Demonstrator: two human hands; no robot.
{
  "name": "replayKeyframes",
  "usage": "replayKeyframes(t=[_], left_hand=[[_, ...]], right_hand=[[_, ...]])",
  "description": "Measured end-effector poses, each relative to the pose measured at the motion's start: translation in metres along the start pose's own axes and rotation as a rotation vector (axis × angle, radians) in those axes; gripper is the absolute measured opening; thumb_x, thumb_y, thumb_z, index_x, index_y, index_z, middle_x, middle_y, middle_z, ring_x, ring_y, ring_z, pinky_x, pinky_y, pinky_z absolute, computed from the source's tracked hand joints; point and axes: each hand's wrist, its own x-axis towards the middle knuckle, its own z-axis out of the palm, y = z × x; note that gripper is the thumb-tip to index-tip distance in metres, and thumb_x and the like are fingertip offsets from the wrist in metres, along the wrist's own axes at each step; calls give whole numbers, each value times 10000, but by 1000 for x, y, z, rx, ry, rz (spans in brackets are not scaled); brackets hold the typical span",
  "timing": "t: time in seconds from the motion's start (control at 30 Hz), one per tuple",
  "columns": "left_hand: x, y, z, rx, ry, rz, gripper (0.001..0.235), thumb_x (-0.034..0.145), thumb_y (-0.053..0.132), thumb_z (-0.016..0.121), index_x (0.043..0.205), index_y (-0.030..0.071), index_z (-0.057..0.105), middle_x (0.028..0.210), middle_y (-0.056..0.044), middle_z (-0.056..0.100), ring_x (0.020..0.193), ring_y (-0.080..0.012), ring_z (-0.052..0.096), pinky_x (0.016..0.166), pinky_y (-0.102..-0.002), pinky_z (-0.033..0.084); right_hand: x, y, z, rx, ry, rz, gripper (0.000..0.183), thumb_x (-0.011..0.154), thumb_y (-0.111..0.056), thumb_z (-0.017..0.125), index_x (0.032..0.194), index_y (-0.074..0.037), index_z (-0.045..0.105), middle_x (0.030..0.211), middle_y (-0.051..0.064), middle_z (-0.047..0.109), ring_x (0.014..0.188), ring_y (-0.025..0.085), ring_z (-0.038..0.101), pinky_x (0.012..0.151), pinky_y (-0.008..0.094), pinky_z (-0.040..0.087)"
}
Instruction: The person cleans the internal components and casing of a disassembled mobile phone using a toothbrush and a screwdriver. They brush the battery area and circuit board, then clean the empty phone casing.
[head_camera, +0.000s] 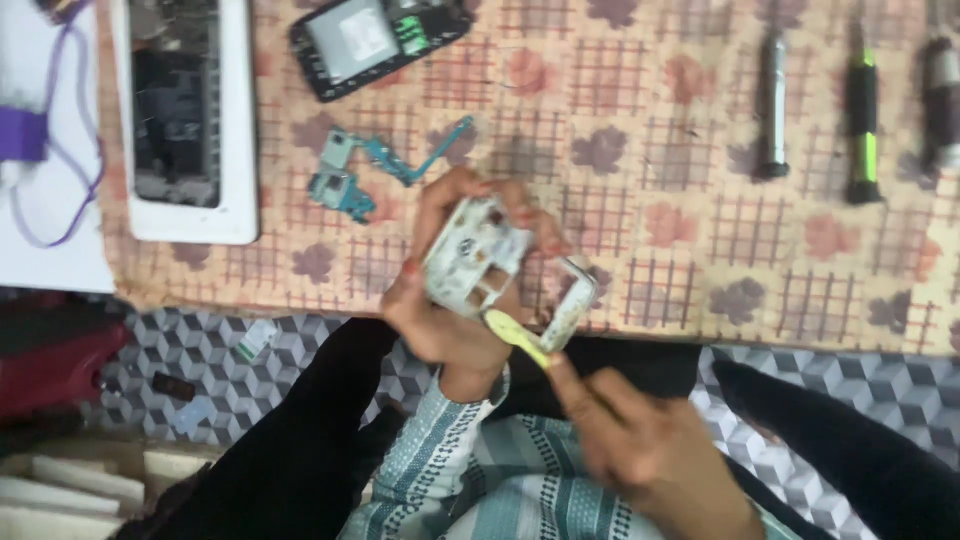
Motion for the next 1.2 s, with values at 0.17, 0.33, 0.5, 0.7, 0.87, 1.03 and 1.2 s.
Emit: replayKeyframes(t=[0.17,0.33,0.5,0.7,0.87,1.03,1.2], left_hand=[[13,7,-4,19,34,-68,623,1000,534,412,1287,-14,484,1026,-186,549,852,-292,572,756,-458,548],[10,6,-12,-25,-10,-78,615,1058,519,364,1311,-21,510,1032,-180,556,823,-282,577,734,-416,532],[11,15,-11,-155,-64,-139,611,1058,519,334,1305,-11,513,1017,-152,548,802,-254,578,723,-419,560],[14,26,-20,-258,-6,-160,616,1115,504,300,1293,-41,524,1024,-182,561,804,-276,591,695,-417,565],[15,21,-26,-270,-23,-131,650,1181,514,261,1302,-61,540,1068,-247,599,845,-318,635,720,-428,594],[8,21,-22,-303,-35,-206,671,1181,535,248,1350,-57,516,1116,-263,601,860,-311,634,743,-441,607],[6,18,-23,-297,-49,-225,661,1164,544,261,1342,-44,505,1102,-246,589,862,-313,633,758,-450,603]], right_hand=[[-5,8,-10,-181,-22,91,776,579,-38,751,1344,-143,669,769,2,606,398,205,578,370,380,488],[2,-7,1,-200,-13,101,647,654,-54,777,1292,-62,674,748,20,606,414,202,569,380,372,482],[34,-18,9,-251,166,-37,612,734,-46,741,1336,-16,633,962,73,665,558,230,614,479,349,496],[9,-21,13,-446,-97,55,624,734,-177,714,1345,-52,708,806,27,649,432,142,589,358,340,449],[5,-31,16,-470,-180,251,678,678,-136,737,1353,-83,709,728,27,644,356,153,598,309,359,478],[64,-45,-2,-341,-30,44,708,691,-148,682,1356,70,574,916,148,662,625,269,714,481,352,567],[107,-77,-12,-361,-61,176,778,654,-115,714,1399,65,575,937,161,710,519,312,721,448,406,578]])
